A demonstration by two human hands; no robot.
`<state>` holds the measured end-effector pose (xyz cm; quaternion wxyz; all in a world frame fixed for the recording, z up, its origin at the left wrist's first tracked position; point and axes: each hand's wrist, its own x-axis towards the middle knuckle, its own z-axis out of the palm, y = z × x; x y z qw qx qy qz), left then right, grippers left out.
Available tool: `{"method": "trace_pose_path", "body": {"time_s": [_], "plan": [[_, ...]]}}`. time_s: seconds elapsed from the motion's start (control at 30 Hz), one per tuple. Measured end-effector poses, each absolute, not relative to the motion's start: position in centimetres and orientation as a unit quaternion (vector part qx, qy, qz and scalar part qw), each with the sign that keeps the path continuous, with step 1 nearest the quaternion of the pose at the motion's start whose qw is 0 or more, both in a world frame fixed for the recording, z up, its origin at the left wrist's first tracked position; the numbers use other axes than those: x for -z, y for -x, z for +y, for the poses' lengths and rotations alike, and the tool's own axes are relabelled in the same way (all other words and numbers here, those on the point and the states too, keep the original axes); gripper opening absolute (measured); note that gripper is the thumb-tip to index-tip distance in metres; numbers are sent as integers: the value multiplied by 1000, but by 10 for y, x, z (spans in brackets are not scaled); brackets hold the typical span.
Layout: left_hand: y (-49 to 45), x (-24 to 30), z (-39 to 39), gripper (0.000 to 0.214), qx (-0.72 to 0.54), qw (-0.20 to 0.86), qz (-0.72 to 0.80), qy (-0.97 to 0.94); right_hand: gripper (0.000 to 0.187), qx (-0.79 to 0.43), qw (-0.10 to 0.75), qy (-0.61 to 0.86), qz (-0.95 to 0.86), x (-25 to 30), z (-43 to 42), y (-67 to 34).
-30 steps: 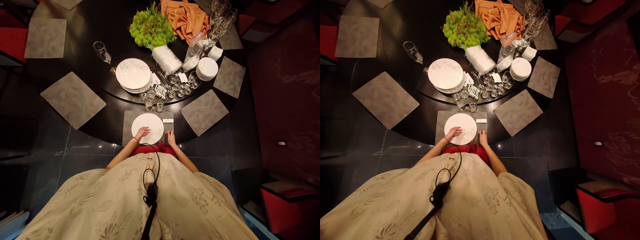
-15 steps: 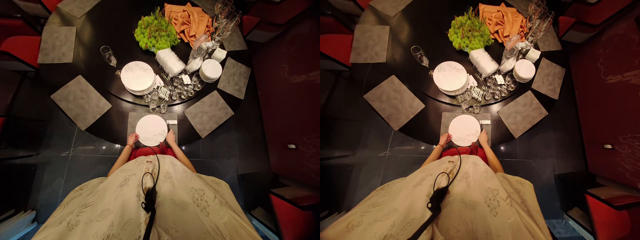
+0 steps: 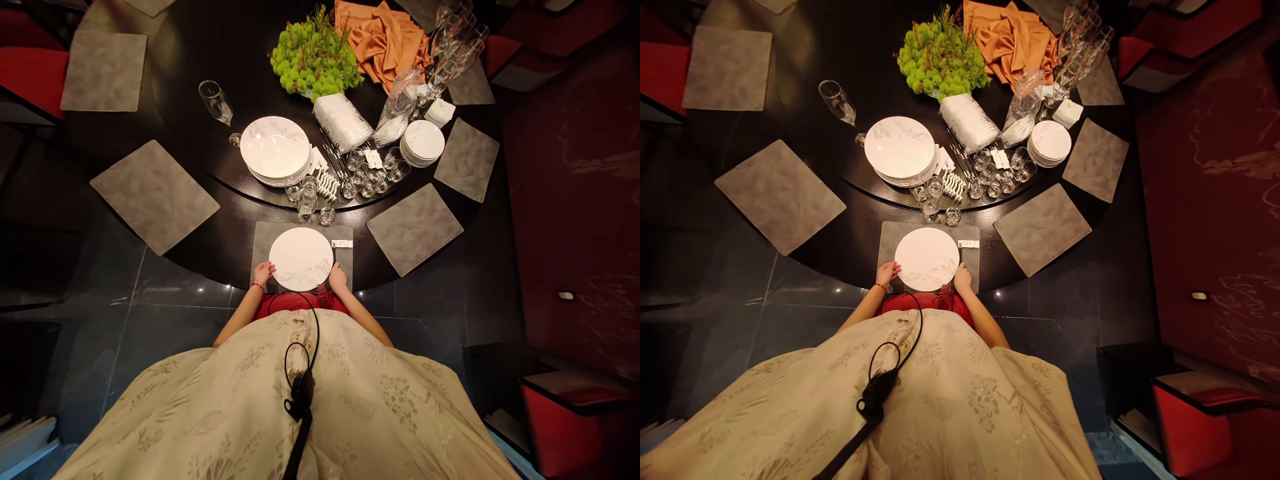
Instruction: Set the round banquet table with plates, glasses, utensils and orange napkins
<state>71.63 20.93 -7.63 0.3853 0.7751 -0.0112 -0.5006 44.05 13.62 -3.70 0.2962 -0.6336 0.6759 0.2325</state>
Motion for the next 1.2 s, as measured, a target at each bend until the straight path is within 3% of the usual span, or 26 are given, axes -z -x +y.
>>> {"method": "trace_pose_path", "body": {"time_s": [0.2, 0.3, 0.43, 0.53, 0.7, 0.83, 0.9, 1.03, 1.2], "plan": [[-722, 74, 194, 18, 416, 387, -67, -820, 38, -288, 283, 635, 659, 17, 123, -435], [-737, 70, 163, 22, 365, 375, -179, -833, 38, -306, 289, 652, 631, -8, 89, -430], [-765, 62, 89, 32, 287, 336, -391, -807, 37, -215, 240, 705, 631, -49, 3, -441], [-782, 55, 27, 46, 261, 295, -461, -795, 34, -107, 192, 745, 630, -70, -79, -470], [-791, 52, -29, 78, 295, 175, -385, -857, 31, -46, 176, 759, 625, -63, -210, -530], [-780, 60, -34, 81, 280, 156, -344, -882, 30, -85, 211, 717, 659, -34, -276, -559], [-771, 63, -39, 84, 239, 154, -316, -905, 32, -110, 232, 686, 680, -20, -293, -565], [-757, 69, -56, 112, 219, 174, -285, -917, 28, -120, 243, 692, 669, -3, -301, -569], [-764, 76, -59, 126, 207, 181, -304, -912, 23, -91, 169, 763, 618, -24, -287, -554]]}}
